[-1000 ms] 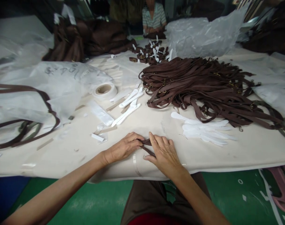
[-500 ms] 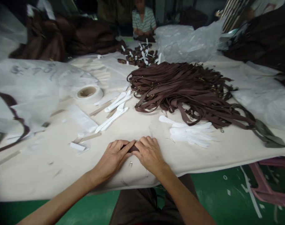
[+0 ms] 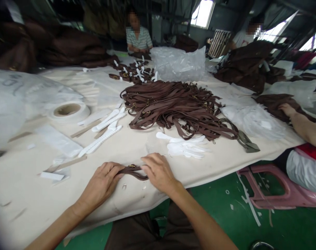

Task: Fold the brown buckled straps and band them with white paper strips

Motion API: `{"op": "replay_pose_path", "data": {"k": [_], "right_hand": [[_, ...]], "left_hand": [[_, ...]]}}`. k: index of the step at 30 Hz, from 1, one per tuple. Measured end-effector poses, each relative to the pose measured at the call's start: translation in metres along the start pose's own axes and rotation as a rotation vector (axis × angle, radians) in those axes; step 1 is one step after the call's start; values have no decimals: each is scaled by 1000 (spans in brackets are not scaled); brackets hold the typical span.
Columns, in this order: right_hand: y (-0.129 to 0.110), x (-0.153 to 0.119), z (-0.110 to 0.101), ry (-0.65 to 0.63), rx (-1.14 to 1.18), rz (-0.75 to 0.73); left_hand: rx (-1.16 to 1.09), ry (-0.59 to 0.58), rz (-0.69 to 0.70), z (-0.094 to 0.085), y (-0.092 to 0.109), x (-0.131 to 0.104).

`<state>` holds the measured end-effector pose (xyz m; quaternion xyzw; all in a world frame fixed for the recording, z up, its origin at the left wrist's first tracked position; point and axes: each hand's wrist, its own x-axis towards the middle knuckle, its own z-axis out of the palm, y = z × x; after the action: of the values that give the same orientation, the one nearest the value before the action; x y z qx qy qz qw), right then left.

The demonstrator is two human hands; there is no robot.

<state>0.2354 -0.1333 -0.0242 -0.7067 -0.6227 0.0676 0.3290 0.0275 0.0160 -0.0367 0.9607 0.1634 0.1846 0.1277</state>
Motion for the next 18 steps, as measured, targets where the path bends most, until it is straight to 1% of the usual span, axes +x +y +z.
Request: {"op": "replay_pose_path", "data": {"k": [2,3,4,6,8,10,12,16,18], "right_hand": [[27,-7,-24,125,-12,96],[42,-8,-36,156,-49,142],[57,-8,-47,148,-100,173],[82,-3,-66,63,-216,211],[97,6,-79,-83,-308,241],[102,18,-87,-216,-352,268],[102,28,-93,-297,-346,272],[98,41,-101,-361,-281,225],[99,43,-105,-370,-240,200]], "left_hand": [[-15,5,-14,-1,1,1],[-19,8,-23,-2,2,1],[-23,10,-35,-3,2,1],[-45,22,-72,-4,3,0],[-86,36,-115,-6,4,0],[-134,53,-155,-8,4,0],[-183,73,-207,-9,5,0],[-326,124,-390,-15,8,2],[-430,179,-498,-21,13,3]]}}
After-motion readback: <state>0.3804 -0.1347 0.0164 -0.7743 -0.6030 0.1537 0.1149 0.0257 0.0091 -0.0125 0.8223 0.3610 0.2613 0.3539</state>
